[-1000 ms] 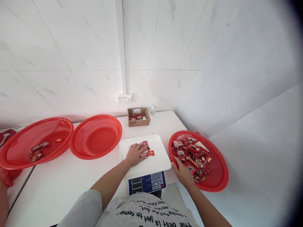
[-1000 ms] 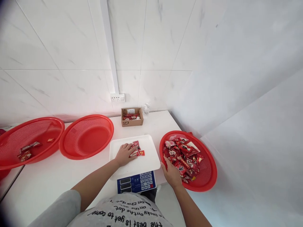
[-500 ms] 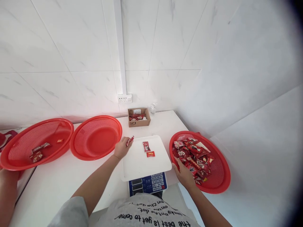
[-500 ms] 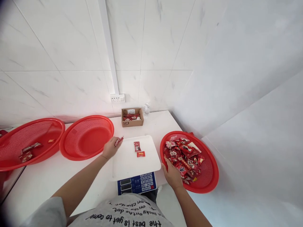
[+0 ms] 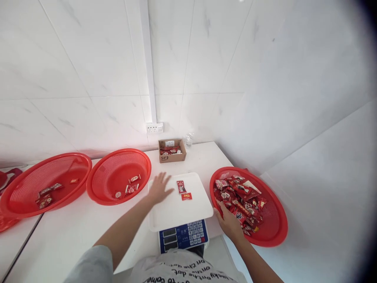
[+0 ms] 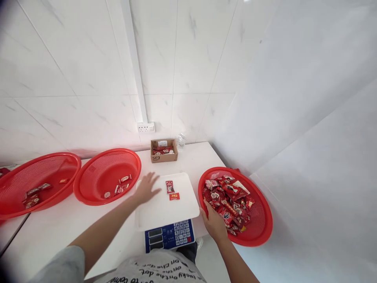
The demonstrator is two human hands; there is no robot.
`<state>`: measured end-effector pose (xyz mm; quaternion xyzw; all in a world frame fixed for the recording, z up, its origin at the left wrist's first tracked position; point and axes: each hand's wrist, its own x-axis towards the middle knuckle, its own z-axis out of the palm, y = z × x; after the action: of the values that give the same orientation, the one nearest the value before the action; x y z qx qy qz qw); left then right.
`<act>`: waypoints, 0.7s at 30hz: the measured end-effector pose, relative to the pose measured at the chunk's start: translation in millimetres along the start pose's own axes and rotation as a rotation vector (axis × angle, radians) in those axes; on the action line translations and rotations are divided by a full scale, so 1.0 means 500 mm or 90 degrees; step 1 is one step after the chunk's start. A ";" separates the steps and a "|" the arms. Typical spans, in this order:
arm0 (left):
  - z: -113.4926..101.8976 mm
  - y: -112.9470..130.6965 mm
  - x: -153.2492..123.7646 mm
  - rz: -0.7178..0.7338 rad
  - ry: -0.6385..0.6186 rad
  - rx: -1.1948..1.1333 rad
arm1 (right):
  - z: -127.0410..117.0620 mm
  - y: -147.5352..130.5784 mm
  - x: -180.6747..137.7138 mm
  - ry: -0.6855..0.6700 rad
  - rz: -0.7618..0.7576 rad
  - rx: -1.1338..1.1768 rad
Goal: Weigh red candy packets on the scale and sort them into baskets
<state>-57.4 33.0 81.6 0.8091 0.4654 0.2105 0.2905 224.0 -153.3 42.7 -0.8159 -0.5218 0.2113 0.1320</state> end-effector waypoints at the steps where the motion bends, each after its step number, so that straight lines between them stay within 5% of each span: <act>1: 0.034 0.021 0.003 0.046 -0.083 0.047 | 0.001 0.001 0.001 -0.004 -0.001 0.005; 5: 0.124 0.071 0.007 0.161 -0.248 0.217 | 0.006 0.007 0.004 -0.015 0.006 0.015; 9: 0.152 0.068 -0.004 0.235 -0.201 0.282 | 0.005 0.006 0.004 -0.015 0.013 0.005; 13: 0.152 0.051 -0.008 0.211 -0.180 0.262 | 0.003 0.003 0.001 -0.018 0.009 -0.008; 17: 0.096 0.027 0.005 0.131 -0.109 0.233 | 0.003 0.002 0.001 -0.014 0.011 -0.005; 21: -0.030 -0.013 -0.005 0.022 0.021 0.195 | 0.000 0.000 0.004 0.013 0.030 0.057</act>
<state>-72.0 37.7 88.2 0.8481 0.4830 0.1556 0.1523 224.8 -151.7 42.0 -0.8233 -0.4912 0.2289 0.1688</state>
